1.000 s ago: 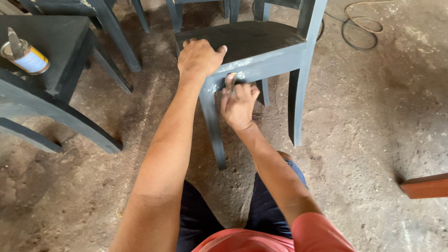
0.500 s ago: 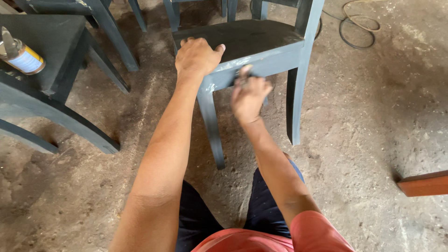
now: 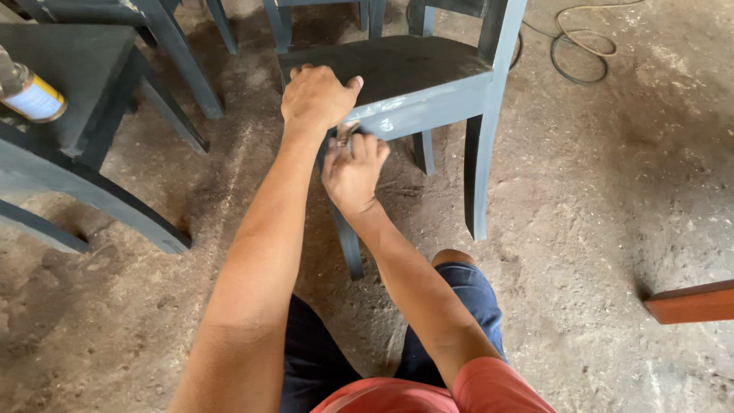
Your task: The person sands the back, seat, and legs of a dark chair using a piece of sandpaper by hand.
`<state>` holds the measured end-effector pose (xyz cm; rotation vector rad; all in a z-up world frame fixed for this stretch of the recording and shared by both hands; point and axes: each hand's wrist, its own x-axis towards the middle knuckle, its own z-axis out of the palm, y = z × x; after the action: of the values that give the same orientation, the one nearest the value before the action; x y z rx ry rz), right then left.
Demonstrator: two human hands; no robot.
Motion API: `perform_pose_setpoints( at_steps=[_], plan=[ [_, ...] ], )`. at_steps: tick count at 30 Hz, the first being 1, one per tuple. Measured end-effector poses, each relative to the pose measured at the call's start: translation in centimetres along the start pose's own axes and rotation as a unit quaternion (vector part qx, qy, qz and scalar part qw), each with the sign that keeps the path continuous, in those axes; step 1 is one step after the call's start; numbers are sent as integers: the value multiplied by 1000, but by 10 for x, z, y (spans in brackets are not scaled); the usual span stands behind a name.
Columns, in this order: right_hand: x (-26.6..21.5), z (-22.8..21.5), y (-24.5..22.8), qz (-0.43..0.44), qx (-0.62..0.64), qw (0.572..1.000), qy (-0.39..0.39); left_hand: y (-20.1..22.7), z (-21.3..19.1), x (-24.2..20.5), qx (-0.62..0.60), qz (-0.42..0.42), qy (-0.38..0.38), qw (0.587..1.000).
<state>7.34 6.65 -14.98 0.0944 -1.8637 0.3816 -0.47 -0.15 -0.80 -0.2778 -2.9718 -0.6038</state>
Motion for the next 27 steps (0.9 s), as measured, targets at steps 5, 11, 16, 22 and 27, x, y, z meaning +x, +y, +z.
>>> perform_pose_setpoints(
  at_steps=[5,11,16,22,27],
  plan=[
    [12,-22,81,-93,-21,995,-32,3,-2,2,-2,-8,-13,1000],
    [15,-8,75,12,-73,997,23,5,0,2,-3,-11,-15,1000],
    [5,-21,-8,-110,96,985,-97,1,-4,6,-6,-17,-9,1000],
    [0,-30,5,-28,31,994,-100,2,-4,5,-13,-20,-12,1000],
    [-29,-33,14,-122,45,974,-187,4,-3,9,-12,-21,-4,1000]
  ],
)
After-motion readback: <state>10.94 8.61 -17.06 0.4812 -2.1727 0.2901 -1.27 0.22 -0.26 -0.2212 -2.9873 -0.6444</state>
